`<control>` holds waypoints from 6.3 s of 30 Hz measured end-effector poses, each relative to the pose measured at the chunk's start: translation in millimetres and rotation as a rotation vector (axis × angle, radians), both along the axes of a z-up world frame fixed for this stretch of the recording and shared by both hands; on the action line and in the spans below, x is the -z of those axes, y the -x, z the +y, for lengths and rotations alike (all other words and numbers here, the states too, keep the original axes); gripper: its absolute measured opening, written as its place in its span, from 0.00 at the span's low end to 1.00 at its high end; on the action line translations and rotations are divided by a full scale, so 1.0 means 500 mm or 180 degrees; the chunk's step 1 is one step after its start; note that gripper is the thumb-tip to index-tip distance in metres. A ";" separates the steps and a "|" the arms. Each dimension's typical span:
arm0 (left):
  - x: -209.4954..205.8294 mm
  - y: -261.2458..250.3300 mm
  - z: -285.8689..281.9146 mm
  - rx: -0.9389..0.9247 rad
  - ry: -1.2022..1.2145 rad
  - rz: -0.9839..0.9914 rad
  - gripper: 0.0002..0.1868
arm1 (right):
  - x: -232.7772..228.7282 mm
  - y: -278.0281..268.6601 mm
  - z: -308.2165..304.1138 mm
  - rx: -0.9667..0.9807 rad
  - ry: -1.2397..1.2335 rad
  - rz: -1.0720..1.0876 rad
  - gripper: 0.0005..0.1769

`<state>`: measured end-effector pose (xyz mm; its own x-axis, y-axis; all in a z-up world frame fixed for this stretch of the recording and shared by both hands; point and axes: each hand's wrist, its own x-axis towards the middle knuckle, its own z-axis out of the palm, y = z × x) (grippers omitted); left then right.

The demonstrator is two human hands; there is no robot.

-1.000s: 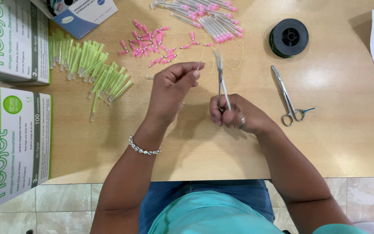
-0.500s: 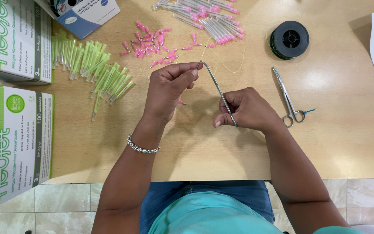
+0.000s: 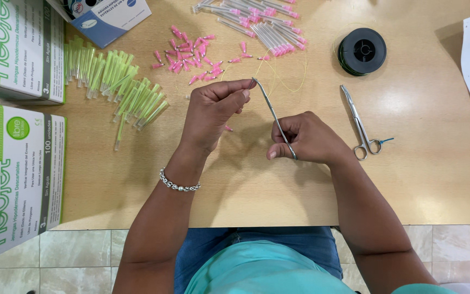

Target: The person assembles medical supplies at a table, using hemostats to thread a green filament through a needle and then inserting the needle into a plastic tube. The person also organizes pink and green plastic tubes on the table.

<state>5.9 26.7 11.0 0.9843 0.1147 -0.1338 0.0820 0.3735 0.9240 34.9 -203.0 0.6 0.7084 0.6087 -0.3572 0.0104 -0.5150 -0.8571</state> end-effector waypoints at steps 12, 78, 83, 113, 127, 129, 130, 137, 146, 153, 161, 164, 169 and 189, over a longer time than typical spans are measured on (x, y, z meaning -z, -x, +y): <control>0.016 -0.007 0.008 0.0095 -0.0108 -0.0204 0.14 | 0.044 0.002 -0.009 -0.0024 -0.0502 0.0288 0.20; 0.051 -0.023 0.026 0.0312 0.0040 -0.0535 0.12 | -0.141 0.067 -0.024 -0.0091 0.0918 -0.3337 0.12; -0.009 0.017 0.014 0.0547 -0.0154 -0.0410 0.12 | -0.095 -0.020 0.050 0.0493 -0.0081 -0.4907 0.02; 0.039 0.000 -0.019 0.1192 0.0169 -0.0239 0.11 | -0.011 -0.033 0.050 0.0915 -0.0352 -0.4897 0.04; 0.035 -0.013 0.001 0.0508 0.0938 -0.0243 0.16 | 0.004 -0.023 0.071 0.0325 -0.0235 -0.4515 0.03; 0.031 -0.016 0.012 0.0333 0.0791 -0.0244 0.18 | -0.016 -0.005 0.087 0.0157 -0.0361 -0.4302 0.01; 0.033 -0.016 0.010 0.0313 0.0792 -0.0248 0.18 | -0.015 -0.005 0.085 0.0138 -0.0372 -0.4303 0.01; 0.028 0.008 -0.014 0.0929 -0.0475 -0.0442 0.14 | -0.017 -0.021 0.054 0.0487 -0.0734 -0.4367 0.05; 0.004 0.004 0.014 0.0975 0.1320 -0.0498 0.18 | -0.013 -0.012 0.064 0.0587 -0.0770 -0.3991 0.05; 0.018 0.000 0.009 0.0831 -0.0372 -0.0709 0.17 | -0.033 -0.001 0.056 0.0524 -0.0565 -0.4424 0.06; 0.027 -0.004 0.009 0.1155 0.0793 -0.0644 0.19 | -0.065 -0.001 0.063 0.0449 -0.0590 -0.4412 0.05; 0.036 -0.014 0.016 0.0865 0.0227 -0.0682 0.18 | -0.056 0.009 0.078 0.0184 -0.0561 -0.4586 0.06; -0.014 0.014 0.004 0.1246 -0.0775 -0.0596 0.18 | -0.081 0.008 0.052 0.0583 -0.0659 -0.4982 0.07; -0.046 0.146 -0.031 0.0776 0.0569 -0.0284 0.20 | -0.076 0.035 0.068 0.0340 -0.1288 -0.3774 0.05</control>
<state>-67.3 11.1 33.9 0.9887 -0.1437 -0.0424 0.1106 0.5099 0.8531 17.6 -169.1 38.9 0.5176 0.4457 0.7304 0.8556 -0.2636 -0.4455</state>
